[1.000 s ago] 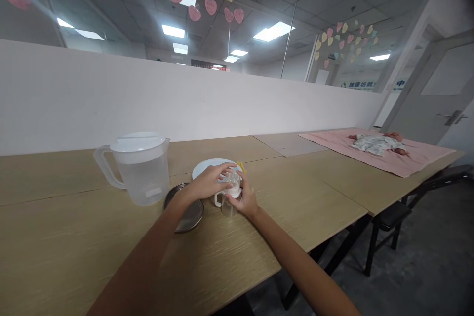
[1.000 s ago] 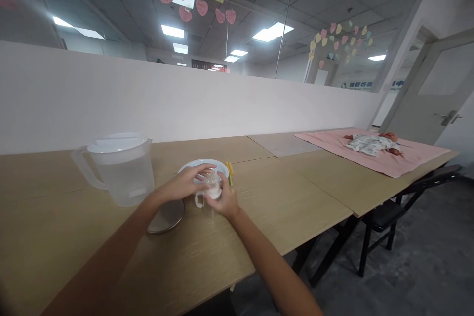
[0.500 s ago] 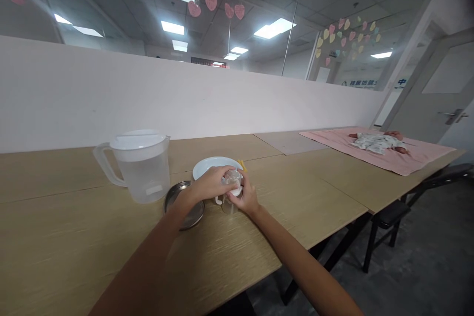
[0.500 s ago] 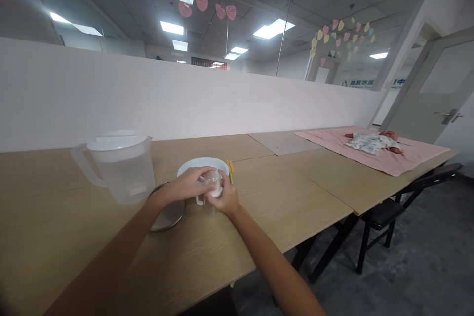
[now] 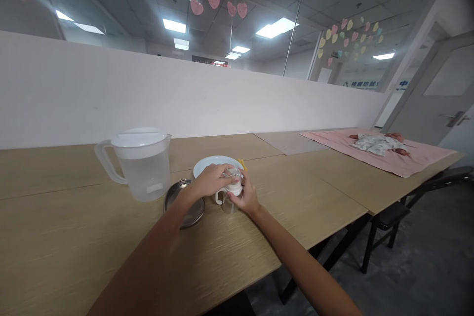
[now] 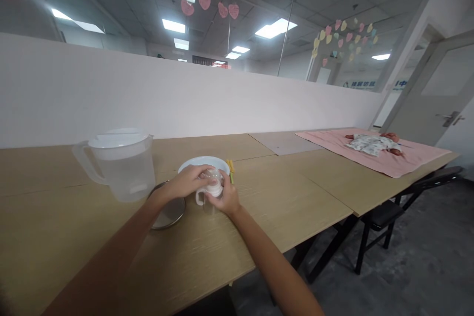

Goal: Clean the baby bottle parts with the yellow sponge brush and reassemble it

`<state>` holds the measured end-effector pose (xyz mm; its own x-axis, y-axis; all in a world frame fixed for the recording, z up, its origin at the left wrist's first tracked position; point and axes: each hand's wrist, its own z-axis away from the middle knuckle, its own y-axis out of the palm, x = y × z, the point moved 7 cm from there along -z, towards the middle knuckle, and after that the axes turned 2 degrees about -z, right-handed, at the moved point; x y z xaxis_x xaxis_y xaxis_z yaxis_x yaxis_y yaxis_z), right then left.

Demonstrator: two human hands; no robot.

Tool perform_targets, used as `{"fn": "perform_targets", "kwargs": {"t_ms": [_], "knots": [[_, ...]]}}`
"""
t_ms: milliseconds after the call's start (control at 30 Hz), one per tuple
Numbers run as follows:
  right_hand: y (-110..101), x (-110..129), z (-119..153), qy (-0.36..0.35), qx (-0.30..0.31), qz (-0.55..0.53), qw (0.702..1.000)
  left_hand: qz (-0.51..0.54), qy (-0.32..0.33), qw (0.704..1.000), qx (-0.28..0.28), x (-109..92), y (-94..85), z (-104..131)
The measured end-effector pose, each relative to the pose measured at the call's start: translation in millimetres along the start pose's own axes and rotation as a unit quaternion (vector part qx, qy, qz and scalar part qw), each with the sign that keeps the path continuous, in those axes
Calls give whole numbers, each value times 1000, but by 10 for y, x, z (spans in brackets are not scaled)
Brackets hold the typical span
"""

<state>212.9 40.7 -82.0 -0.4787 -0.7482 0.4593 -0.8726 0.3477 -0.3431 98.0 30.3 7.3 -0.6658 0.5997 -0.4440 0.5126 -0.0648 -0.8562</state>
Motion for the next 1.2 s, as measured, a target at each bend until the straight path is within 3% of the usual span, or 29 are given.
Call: {"fn": "perform_targets", "kwargs": {"t_ms": [267, 500, 633, 733, 867, 967, 1067, 1200], "knots": [[1, -9, 5, 2, 0, 2, 1000, 16, -3, 1000, 0, -60, -26, 13], [14, -30, 2, 25, 7, 12, 1000, -17, 53, 982, -178, -264, -552, 132], [14, -27, 5, 28, 4, 17, 999, -49, 73, 973, -214, -146, -639, 128], [20, -30, 13, 22, 2, 26, 999, -105, 32, 978, -177, 103, -463, 45], [32, -37, 26, 13, 4, 27, 1000, -183, -31, 982, -47, 427, -60, -36], [27, -34, 32, 8, -2, 31, 999, -193, -46, 980, 13, 542, 148, -32], [24, -34, 32, 10, -2, 31, 999, -168, -46, 984, 45, 562, 238, -24], [28, -40, 28, 17, 2, 35, 999, -94, -38, 994, 37, 461, 166, -39]]}}
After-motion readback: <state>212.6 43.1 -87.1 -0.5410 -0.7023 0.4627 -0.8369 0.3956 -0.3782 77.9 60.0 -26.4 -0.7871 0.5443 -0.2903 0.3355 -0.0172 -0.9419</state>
